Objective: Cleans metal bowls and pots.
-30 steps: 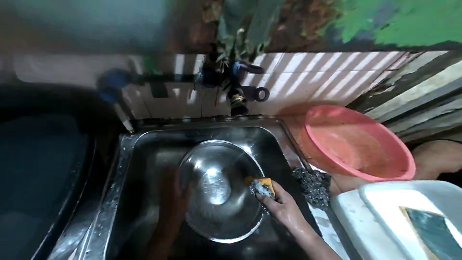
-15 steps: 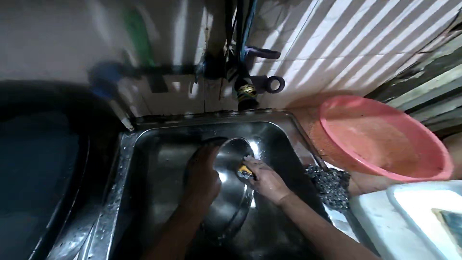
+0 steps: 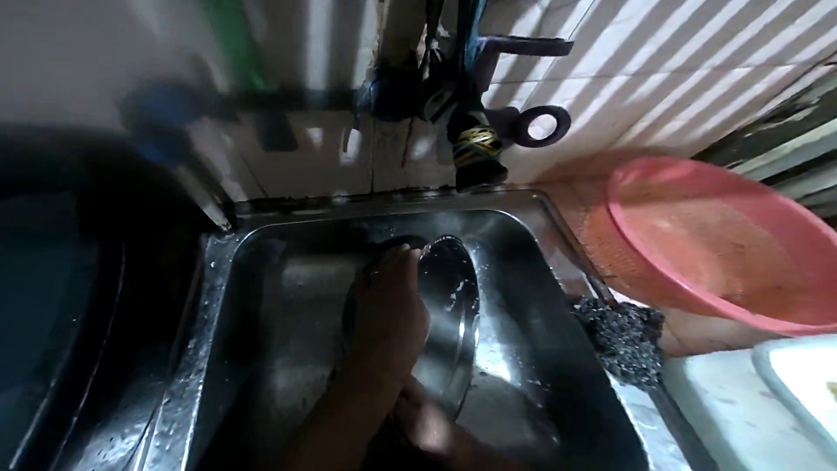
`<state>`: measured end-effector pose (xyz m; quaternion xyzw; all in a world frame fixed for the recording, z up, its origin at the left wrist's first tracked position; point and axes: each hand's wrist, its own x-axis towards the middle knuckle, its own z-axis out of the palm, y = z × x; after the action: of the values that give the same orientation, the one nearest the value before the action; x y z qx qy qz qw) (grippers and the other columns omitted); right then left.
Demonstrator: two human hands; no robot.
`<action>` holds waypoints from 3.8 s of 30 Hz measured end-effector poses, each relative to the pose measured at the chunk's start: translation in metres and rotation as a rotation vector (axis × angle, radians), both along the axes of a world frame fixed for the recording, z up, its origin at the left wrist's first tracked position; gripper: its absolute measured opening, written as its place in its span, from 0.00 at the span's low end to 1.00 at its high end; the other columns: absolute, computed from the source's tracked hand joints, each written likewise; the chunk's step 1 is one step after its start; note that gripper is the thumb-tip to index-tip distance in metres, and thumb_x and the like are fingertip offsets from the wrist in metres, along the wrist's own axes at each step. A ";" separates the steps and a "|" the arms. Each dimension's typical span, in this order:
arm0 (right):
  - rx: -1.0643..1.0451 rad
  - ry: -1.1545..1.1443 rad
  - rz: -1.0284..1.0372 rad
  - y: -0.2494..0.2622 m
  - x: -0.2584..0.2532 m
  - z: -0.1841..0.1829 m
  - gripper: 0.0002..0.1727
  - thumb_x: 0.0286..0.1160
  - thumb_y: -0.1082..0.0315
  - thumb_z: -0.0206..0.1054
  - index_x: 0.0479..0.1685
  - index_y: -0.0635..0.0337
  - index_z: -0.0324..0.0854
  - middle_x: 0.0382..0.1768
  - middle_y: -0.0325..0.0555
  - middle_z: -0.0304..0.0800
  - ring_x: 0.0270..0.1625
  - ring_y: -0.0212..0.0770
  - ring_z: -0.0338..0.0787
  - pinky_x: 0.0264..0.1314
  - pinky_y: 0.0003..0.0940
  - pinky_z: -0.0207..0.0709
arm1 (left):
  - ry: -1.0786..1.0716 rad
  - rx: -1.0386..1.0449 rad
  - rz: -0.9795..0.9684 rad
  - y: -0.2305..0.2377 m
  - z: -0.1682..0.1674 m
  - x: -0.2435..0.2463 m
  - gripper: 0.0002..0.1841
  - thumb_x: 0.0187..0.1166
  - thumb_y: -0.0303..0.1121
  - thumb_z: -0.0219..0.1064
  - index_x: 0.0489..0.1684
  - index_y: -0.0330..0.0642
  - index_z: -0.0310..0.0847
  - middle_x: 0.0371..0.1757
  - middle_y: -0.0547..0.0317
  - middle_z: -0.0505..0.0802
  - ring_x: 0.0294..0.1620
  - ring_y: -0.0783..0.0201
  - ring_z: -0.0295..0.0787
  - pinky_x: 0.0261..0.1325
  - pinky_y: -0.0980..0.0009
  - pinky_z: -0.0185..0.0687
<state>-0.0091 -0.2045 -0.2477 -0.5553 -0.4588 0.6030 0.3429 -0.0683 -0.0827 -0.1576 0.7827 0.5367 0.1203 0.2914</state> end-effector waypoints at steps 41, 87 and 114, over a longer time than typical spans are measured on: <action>-0.097 -0.773 0.456 0.007 0.043 0.017 0.34 0.69 0.67 0.73 0.80 0.59 0.74 0.74 0.58 0.83 0.76 0.58 0.82 0.78 0.60 0.73 | 0.023 -0.209 -0.023 0.057 0.027 0.002 0.34 0.77 0.19 0.62 0.88 0.46 0.64 0.88 0.51 0.71 0.87 0.50 0.66 0.83 0.45 0.66; 0.088 0.199 -0.167 0.002 0.002 0.031 0.28 0.79 0.68 0.61 0.75 0.76 0.64 0.48 0.42 0.88 0.45 0.21 0.87 0.50 0.21 0.83 | -0.046 0.178 0.067 -0.015 -0.010 -0.006 0.40 0.67 0.12 0.63 0.87 0.40 0.66 0.88 0.50 0.72 0.90 0.48 0.62 0.83 0.28 0.46; -0.131 -0.649 -0.011 0.017 0.016 -0.073 0.35 0.83 0.61 0.61 0.86 0.71 0.63 0.84 0.68 0.68 0.87 0.59 0.68 0.89 0.55 0.57 | -0.049 -0.122 -0.085 -0.005 -0.005 0.009 0.35 0.76 0.17 0.59 0.89 0.48 0.66 0.82 0.53 0.80 0.81 0.54 0.76 0.81 0.53 0.71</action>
<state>0.0070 -0.1877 -0.3211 -0.7418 -0.5013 0.4210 0.1457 -0.0589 -0.0879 -0.1630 0.7823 0.5021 0.0942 0.3565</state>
